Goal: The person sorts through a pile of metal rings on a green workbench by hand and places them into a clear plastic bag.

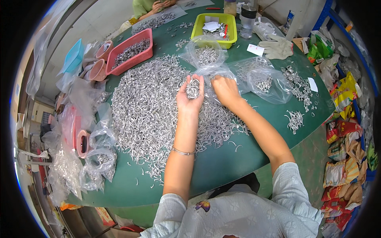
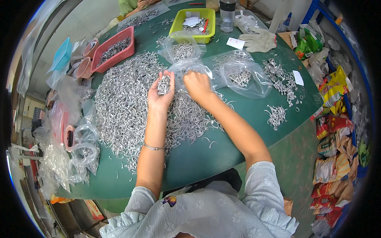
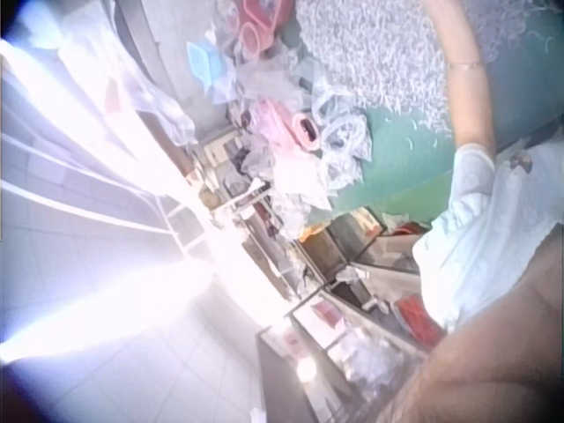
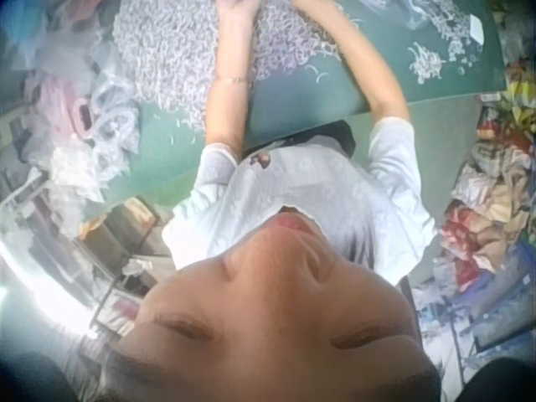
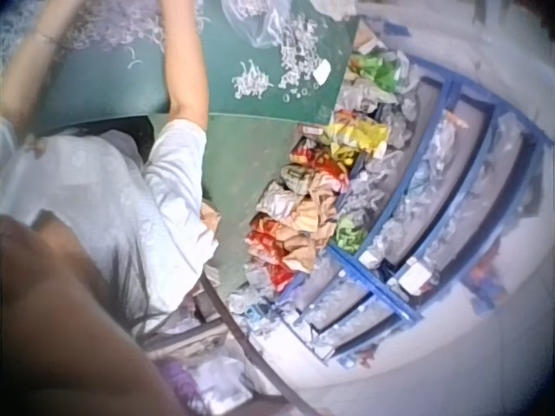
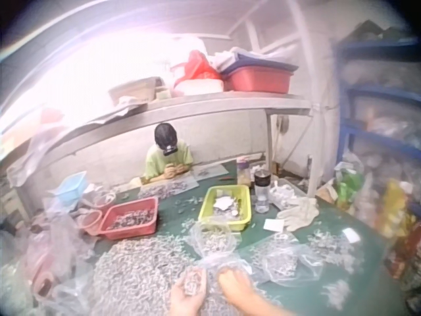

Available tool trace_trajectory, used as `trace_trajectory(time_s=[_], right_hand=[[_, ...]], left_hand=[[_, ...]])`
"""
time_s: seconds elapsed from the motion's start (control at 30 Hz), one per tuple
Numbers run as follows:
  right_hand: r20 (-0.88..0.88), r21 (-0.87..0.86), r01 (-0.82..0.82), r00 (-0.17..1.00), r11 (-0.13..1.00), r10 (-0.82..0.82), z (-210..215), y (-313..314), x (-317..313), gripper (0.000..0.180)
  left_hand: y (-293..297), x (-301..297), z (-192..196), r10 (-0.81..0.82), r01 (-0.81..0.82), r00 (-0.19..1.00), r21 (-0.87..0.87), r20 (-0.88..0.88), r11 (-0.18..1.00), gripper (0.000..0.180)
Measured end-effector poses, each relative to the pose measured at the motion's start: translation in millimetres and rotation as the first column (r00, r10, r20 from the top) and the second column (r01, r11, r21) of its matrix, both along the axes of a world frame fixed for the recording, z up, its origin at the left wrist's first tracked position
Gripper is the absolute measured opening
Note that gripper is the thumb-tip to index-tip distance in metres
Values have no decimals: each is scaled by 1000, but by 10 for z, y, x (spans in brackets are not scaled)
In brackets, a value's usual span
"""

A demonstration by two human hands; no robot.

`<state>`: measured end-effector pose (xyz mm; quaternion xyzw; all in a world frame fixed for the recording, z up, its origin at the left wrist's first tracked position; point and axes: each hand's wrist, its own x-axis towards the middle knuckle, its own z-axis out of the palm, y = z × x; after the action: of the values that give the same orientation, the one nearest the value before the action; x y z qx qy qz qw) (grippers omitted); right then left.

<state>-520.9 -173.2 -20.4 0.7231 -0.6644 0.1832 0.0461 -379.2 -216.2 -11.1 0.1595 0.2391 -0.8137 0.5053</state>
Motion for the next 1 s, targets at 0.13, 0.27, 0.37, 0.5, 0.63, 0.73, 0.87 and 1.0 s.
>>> trace_trajectory(time_s=[0.13,0.27,0.37,0.5,0.63,0.73,0.87,1.0], right_hand=[[189,-250,25,982,968,24,29,135,-97,7],[647,-385,155,749,910,146,116,274,-232,7],[864,-270,252,490,929,118,128,351,-274,8],[905,-245,284,411,927,113,82,361,-371,8],[923,-165,251,379,954,60,91,348,-462,9],[906,-90,208,423,974,-6,118,350,-496,11],[751,-77,225,654,971,-92,134,363,-481,18],[696,-10,165,709,986,-111,184,353,-452,28]], left_hand=[[28,-43,53,-41,43,994,-17,106,999,24],[28,-242,44,-138,147,976,-42,170,988,24],[16,-458,69,-167,179,935,-12,313,984,26],[-10,-606,-21,-171,210,836,-16,521,978,28],[-14,-601,-184,-67,168,764,-97,642,981,21],[30,-707,-132,-2,146,733,-154,680,977,21],[29,-700,-130,96,204,604,-270,791,941,26],[56,-622,-136,196,337,503,-400,842,852,30]])
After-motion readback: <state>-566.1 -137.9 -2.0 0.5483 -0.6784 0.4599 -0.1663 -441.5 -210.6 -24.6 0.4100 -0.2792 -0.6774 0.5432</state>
